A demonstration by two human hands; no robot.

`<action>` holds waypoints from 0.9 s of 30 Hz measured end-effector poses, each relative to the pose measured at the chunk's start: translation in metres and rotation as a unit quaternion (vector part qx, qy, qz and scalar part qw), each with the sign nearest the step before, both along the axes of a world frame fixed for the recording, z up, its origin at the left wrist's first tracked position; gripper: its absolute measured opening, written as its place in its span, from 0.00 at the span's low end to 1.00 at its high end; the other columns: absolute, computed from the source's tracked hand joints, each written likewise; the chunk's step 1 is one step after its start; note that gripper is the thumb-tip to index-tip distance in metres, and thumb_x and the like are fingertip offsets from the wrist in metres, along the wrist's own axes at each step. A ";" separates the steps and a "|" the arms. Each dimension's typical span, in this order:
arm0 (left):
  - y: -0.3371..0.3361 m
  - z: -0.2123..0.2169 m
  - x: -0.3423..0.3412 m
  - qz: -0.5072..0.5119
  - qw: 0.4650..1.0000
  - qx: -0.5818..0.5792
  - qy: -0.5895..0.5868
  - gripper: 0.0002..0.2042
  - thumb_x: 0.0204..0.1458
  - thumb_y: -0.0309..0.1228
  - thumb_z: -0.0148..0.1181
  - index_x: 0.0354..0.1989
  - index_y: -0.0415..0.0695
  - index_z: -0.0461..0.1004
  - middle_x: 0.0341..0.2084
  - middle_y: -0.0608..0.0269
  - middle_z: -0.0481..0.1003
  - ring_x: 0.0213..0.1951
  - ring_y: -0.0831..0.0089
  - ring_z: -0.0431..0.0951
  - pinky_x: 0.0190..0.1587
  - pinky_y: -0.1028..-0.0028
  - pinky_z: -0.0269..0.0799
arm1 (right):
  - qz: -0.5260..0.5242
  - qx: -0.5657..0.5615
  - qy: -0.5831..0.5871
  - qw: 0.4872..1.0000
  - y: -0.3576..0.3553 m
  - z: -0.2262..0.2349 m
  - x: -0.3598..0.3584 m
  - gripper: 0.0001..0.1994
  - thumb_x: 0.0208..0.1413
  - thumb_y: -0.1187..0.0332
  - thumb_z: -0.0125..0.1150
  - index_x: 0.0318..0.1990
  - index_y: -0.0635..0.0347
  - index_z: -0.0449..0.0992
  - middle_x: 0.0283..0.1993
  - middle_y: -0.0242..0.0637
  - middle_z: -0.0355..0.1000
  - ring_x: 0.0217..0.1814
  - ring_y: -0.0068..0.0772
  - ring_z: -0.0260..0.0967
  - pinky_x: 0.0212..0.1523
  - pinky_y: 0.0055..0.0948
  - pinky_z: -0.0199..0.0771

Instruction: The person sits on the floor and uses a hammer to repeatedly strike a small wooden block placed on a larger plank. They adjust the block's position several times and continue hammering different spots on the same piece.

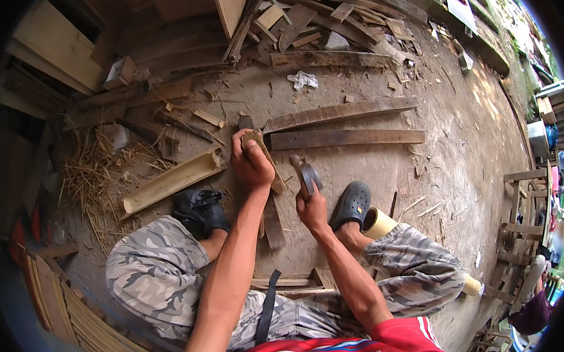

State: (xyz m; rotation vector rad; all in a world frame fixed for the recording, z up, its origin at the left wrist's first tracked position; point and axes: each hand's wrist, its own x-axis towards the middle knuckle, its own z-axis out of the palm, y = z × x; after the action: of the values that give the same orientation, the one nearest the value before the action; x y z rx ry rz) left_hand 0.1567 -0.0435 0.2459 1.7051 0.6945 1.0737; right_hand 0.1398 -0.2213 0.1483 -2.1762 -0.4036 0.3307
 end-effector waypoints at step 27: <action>-0.048 0.004 -0.032 -0.122 0.990 0.065 -0.023 0.20 0.57 0.45 0.43 0.40 0.37 0.70 0.31 0.48 0.72 0.34 0.52 0.74 0.40 0.60 0.69 | 0.030 -0.160 0.085 0.983 0.000 -0.012 -0.004 0.13 0.53 0.70 0.52 0.44 0.62 0.59 0.30 0.67 0.72 0.34 0.73 0.71 0.36 0.62 0.68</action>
State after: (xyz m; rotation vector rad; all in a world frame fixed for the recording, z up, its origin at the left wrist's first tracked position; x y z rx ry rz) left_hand 0.1250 -0.0918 0.2499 1.8170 0.3820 0.9988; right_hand 0.1360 -0.2217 0.1362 -2.4265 -0.3391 0.6492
